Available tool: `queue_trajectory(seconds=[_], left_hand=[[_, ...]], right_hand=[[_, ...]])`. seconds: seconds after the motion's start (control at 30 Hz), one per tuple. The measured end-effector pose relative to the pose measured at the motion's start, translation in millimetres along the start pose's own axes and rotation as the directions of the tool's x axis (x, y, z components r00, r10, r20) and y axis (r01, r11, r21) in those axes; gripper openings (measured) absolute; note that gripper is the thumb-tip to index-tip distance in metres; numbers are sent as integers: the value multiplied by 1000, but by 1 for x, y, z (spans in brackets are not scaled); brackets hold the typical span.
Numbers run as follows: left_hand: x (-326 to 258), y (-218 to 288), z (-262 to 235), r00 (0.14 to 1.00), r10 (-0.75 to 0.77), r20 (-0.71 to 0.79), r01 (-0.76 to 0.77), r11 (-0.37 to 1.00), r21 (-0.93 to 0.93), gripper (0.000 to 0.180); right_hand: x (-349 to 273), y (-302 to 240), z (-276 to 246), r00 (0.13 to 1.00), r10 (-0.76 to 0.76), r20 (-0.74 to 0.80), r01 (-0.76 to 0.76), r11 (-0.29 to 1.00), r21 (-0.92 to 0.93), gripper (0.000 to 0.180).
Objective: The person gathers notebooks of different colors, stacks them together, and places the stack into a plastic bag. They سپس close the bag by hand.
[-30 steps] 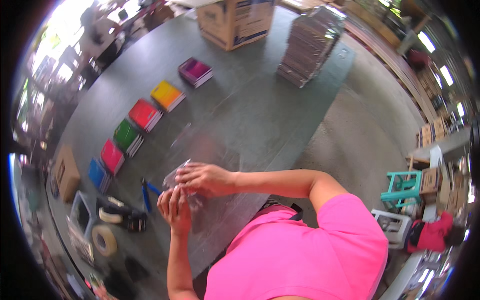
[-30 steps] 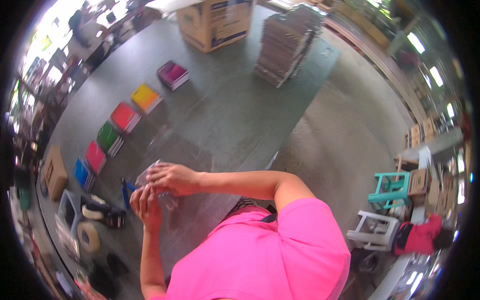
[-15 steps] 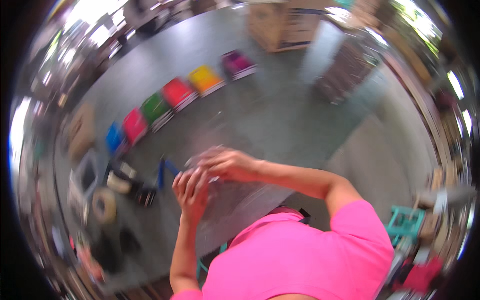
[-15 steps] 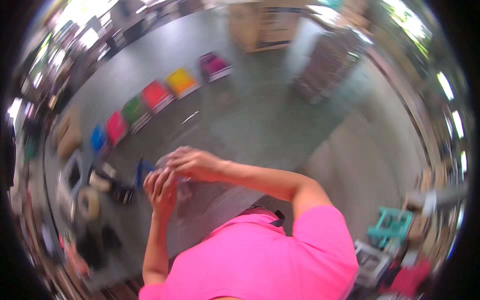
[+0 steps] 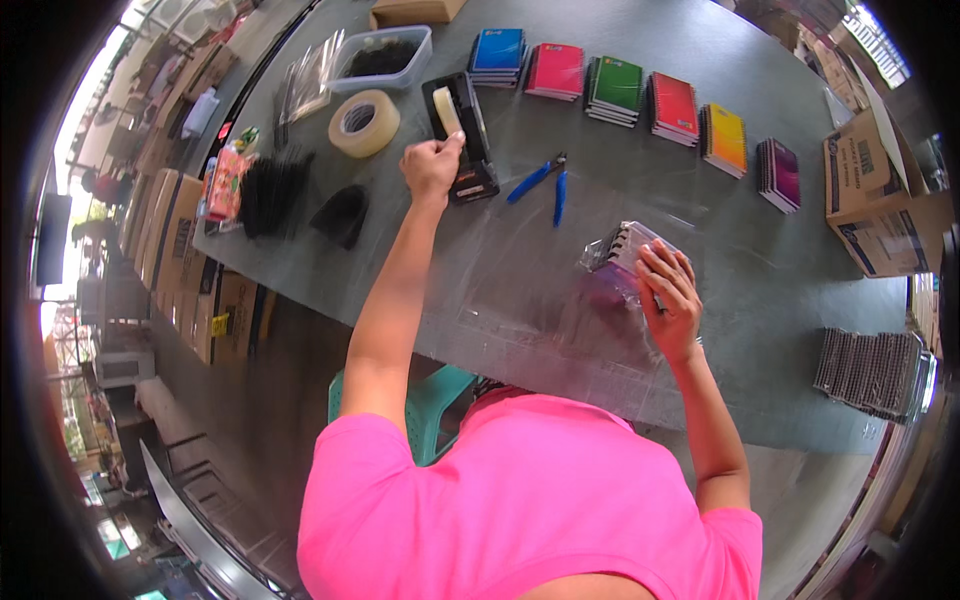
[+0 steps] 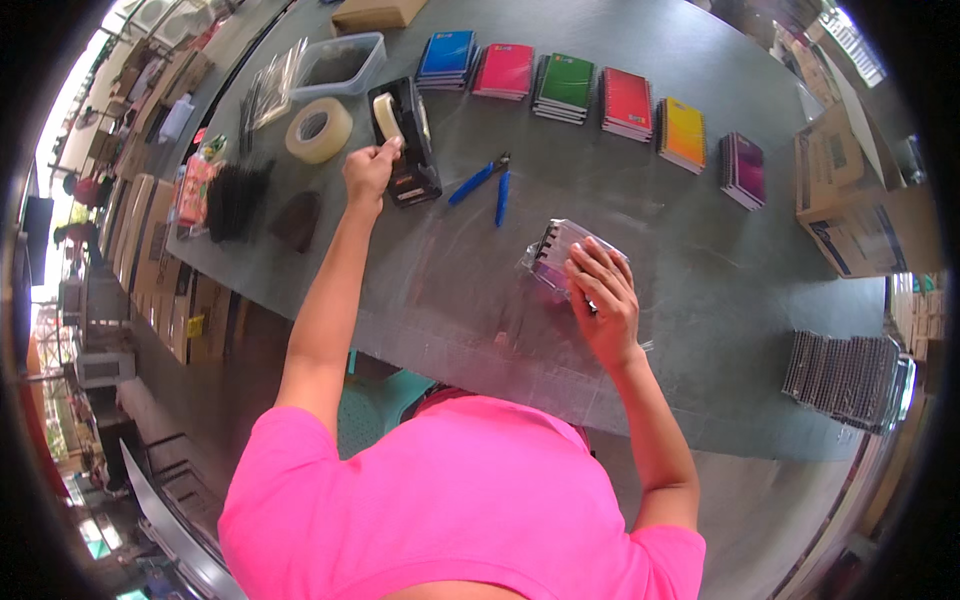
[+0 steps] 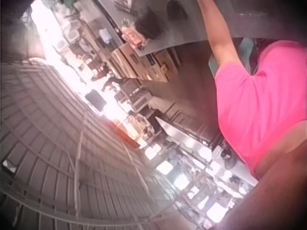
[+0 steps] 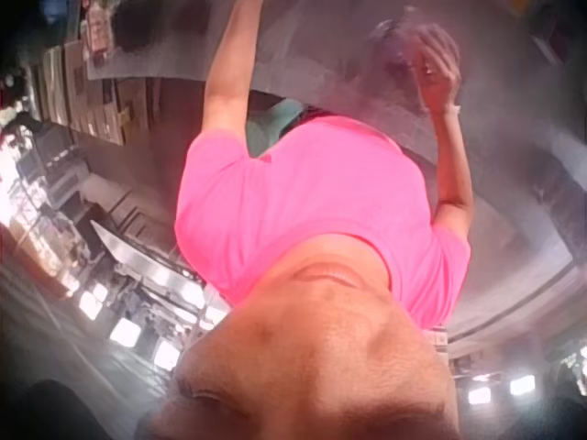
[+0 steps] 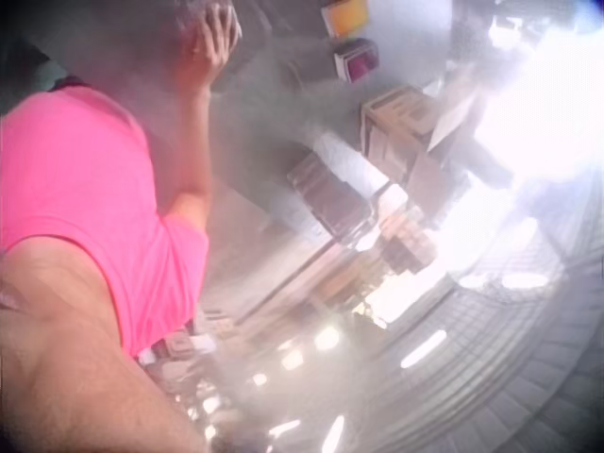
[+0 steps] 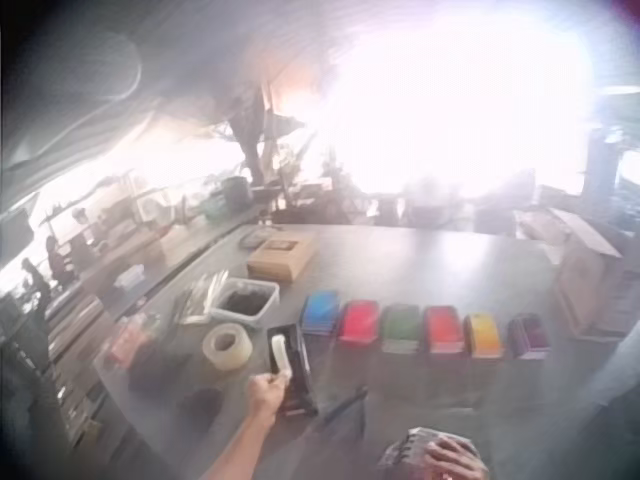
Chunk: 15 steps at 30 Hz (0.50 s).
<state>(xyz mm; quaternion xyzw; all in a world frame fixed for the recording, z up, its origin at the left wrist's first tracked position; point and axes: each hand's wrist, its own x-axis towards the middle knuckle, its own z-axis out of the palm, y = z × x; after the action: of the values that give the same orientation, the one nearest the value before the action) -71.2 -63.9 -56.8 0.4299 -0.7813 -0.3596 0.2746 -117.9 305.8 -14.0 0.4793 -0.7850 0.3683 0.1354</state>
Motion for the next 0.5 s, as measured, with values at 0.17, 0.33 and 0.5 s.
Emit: queue_trajectory(seconds=[0.17,0.33,0.5], left_hand=[[-12,20,-6,954,205,-219,-214,977,-16,25],[-82,33,-27,925,-256,281,379,677,-630,24],[-73,22,-68,985,66,158,-137,856,498,12]], right_hand=[[-3,6,1,999,-28,-20,28,1000,13,26],[-4,9,0,998,8,-55,-5,999,49,43],[-2,6,3,1000,-2,-24,4,997,76,56]])
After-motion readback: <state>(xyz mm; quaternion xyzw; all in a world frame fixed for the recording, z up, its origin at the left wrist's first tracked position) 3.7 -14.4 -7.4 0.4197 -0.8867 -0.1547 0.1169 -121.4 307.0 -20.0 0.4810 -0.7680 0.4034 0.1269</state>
